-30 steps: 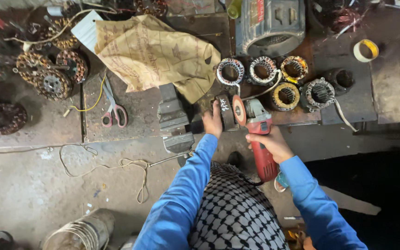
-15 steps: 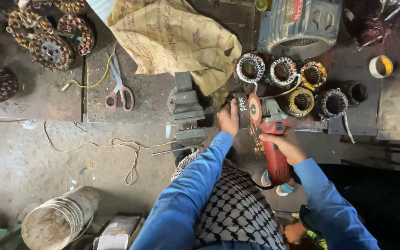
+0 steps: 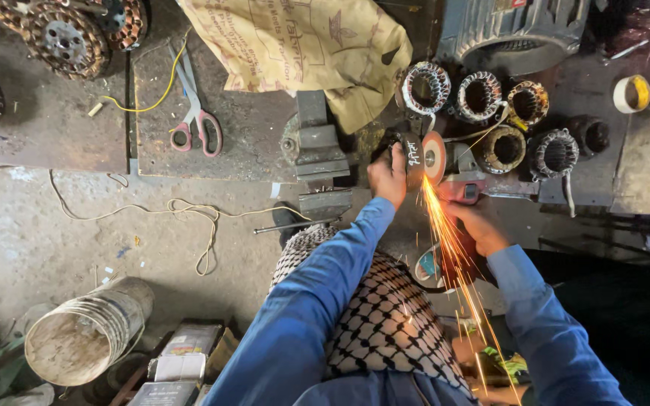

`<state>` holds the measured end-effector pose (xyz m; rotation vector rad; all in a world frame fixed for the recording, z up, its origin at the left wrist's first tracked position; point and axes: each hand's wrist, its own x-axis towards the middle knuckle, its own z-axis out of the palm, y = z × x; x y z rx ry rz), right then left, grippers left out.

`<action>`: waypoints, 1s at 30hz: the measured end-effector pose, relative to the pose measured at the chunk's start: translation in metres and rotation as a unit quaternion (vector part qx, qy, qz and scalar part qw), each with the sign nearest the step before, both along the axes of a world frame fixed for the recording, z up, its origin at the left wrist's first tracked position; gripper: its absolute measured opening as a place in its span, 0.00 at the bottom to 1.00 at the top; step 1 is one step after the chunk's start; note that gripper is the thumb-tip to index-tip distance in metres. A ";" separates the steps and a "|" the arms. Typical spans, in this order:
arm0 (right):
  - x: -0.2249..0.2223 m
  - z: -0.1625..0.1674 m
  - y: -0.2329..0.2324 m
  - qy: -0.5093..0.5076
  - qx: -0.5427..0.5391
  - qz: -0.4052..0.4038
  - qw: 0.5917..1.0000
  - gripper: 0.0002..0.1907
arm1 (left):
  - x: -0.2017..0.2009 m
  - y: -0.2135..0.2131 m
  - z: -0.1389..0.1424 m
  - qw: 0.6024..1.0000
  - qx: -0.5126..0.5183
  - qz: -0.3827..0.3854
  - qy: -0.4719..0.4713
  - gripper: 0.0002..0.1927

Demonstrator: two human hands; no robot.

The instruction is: The person uses a handheld angle grinder to grind the edges of cylindrical metal parts clamped in a bench vise. They handle several parts one by one, rotating them to grind different sides while sparks fly from the contact point.

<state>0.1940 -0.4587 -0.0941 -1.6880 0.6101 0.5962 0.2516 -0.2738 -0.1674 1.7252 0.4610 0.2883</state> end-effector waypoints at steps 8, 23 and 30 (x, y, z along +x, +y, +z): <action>-0.001 0.000 0.002 0.016 0.026 -0.016 0.999 0.14 | 0.000 0.001 0.004 1.000 0.009 0.006 0.004 0.22; 0.003 0.021 0.027 0.005 0.026 -0.043 0.999 0.14 | 0.000 -0.002 0.004 0.999 -0.033 0.010 0.004 0.21; -0.006 0.016 0.020 -0.010 0.005 -0.026 1.000 0.15 | -0.001 -0.003 -0.004 1.000 -0.009 -0.001 0.007 0.21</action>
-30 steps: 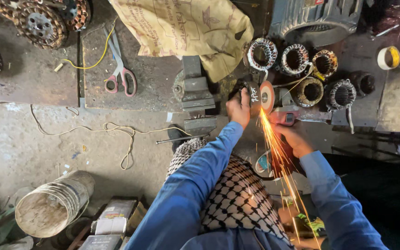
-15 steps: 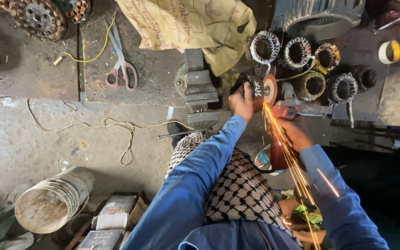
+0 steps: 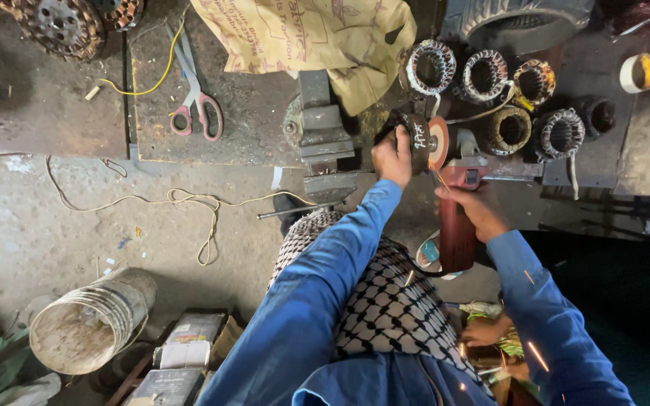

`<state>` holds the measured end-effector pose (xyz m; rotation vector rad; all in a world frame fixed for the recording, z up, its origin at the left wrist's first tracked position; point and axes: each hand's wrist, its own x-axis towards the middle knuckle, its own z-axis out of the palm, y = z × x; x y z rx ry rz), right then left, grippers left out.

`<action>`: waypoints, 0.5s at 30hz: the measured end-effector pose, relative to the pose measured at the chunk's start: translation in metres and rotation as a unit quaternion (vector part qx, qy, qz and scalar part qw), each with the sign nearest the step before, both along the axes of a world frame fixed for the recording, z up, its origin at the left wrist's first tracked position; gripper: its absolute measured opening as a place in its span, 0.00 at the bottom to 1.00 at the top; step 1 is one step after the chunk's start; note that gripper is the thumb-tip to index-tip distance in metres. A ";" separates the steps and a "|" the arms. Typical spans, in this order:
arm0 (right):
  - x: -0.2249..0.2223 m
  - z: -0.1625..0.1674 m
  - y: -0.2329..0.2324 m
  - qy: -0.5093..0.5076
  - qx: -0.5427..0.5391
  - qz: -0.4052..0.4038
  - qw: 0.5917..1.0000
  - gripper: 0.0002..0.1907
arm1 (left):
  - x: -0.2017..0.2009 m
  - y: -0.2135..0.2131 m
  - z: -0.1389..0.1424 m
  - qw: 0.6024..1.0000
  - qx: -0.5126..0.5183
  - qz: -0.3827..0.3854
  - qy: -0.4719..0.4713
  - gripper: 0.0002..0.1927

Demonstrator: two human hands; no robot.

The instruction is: The person uses a handheld angle grinder to grind the edges of cylindrical metal parts clamped in a bench vise. They handle several parts one by one, rotating them to grind different sides while sparks fly from the contact point.

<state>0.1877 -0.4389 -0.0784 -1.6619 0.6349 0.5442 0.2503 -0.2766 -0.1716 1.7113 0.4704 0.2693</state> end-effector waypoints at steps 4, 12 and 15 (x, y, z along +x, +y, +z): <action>-0.008 -0.001 -0.001 0.003 -0.013 0.013 1.000 0.15 | -0.001 -0.001 -0.008 1.000 -0.001 -0.018 0.004 0.22; -0.012 0.009 0.012 0.020 0.025 -0.032 0.999 0.16 | -0.001 -0.001 -0.014 1.000 0.001 -0.020 0.019 0.22; -0.014 0.010 0.015 0.020 0.023 -0.034 0.999 0.16 | 0.000 0.001 -0.012 0.999 0.000 -0.018 0.029 0.22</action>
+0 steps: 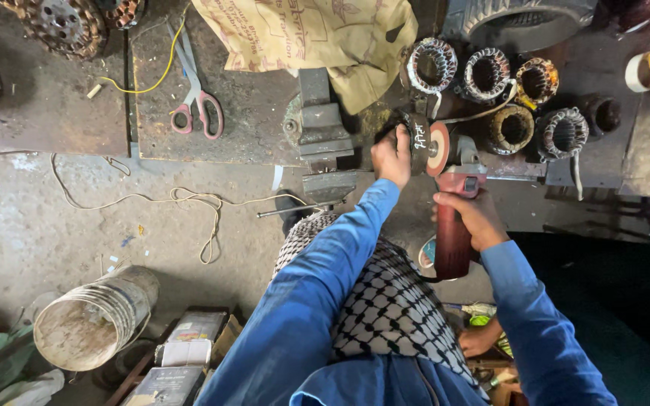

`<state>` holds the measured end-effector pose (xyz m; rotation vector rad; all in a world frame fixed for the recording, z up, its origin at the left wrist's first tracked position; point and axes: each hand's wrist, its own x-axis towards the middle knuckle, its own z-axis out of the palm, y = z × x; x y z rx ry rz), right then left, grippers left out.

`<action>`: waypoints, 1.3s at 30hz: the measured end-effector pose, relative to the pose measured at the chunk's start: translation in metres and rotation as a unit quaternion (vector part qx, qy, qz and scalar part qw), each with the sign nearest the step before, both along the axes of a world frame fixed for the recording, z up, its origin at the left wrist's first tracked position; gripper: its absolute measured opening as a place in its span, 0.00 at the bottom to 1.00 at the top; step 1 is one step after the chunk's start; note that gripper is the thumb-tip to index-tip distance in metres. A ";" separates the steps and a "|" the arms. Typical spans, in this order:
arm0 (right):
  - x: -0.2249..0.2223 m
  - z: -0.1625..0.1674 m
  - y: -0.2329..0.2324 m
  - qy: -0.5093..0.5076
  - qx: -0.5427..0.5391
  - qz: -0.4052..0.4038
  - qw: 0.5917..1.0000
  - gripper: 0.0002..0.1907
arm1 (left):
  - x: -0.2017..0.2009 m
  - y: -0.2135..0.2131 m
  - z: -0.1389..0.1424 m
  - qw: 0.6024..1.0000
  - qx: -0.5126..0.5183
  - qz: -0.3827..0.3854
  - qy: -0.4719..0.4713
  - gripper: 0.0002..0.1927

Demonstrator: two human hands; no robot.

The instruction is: The person uses a handheld angle grinder to grind the edges of cylindrical metal parts clamped in a bench vise. They handle several parts one by one, rotating them to grind different sides while sparks fly from the contact point.

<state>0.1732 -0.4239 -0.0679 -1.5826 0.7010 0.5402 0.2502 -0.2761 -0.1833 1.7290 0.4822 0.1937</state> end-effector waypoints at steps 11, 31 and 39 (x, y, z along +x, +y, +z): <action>-0.005 -0.016 -0.003 -0.034 -0.016 -0.017 0.999 0.17 | 0.005 0.000 0.006 0.999 -0.017 0.004 0.027 0.24; -0.001 -0.001 -0.001 -0.059 -0.022 0.008 0.998 0.21 | 0.036 0.004 0.015 0.992 -0.038 0.021 0.118 0.27; 0.008 -0.002 -0.001 -0.059 0.000 0.018 0.998 0.20 | 0.048 0.009 0.025 0.985 -0.036 0.029 0.166 0.32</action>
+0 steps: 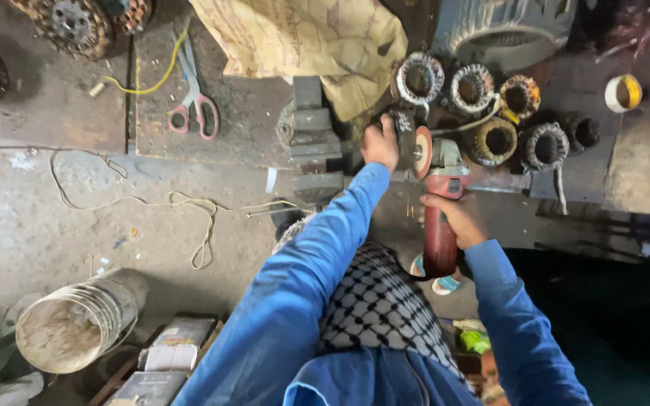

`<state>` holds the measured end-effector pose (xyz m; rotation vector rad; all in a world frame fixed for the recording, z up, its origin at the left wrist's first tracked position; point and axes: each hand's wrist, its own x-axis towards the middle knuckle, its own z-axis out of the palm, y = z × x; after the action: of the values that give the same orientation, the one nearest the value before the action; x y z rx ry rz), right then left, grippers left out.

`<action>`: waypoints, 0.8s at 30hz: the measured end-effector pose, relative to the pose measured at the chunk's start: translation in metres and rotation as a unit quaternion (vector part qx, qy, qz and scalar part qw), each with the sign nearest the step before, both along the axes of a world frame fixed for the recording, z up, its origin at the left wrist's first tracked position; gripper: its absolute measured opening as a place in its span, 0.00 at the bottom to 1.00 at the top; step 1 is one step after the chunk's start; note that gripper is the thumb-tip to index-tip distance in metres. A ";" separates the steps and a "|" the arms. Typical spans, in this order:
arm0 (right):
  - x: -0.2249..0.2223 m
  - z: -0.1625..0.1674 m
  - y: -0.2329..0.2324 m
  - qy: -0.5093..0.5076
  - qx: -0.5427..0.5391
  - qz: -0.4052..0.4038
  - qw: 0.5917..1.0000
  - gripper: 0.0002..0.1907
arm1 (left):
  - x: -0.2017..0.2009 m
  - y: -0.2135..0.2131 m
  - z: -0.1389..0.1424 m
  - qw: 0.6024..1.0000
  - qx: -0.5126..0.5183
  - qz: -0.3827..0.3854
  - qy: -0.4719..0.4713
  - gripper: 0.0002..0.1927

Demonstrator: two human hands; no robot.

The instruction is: The person uses a handheld angle grinder to grind the edges of cylindrical metal parts clamped in a bench vise. They handle several parts one by one, rotating them to grind different sides while sparks fly from the contact point.

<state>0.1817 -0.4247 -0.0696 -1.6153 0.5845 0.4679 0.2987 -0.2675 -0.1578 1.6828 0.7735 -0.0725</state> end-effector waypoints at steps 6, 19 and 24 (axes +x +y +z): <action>0.006 -0.014 -0.008 0.101 0.028 -0.019 0.994 0.17 | 0.004 0.001 0.005 0.999 0.011 -0.028 0.035 0.35; -0.001 0.005 -0.008 0.011 -0.009 0.041 0.999 0.18 | -0.009 -0.004 -0.015 0.988 0.073 -0.049 0.127 0.37; -0.013 0.014 -0.008 0.049 0.003 0.013 0.999 0.17 | -0.010 0.000 0.000 0.987 0.021 -0.052 0.153 0.36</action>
<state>0.1690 -0.4322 -0.0559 -1.6029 0.6356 0.5704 0.2884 -0.2678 -0.1574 1.7747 0.9180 -0.3974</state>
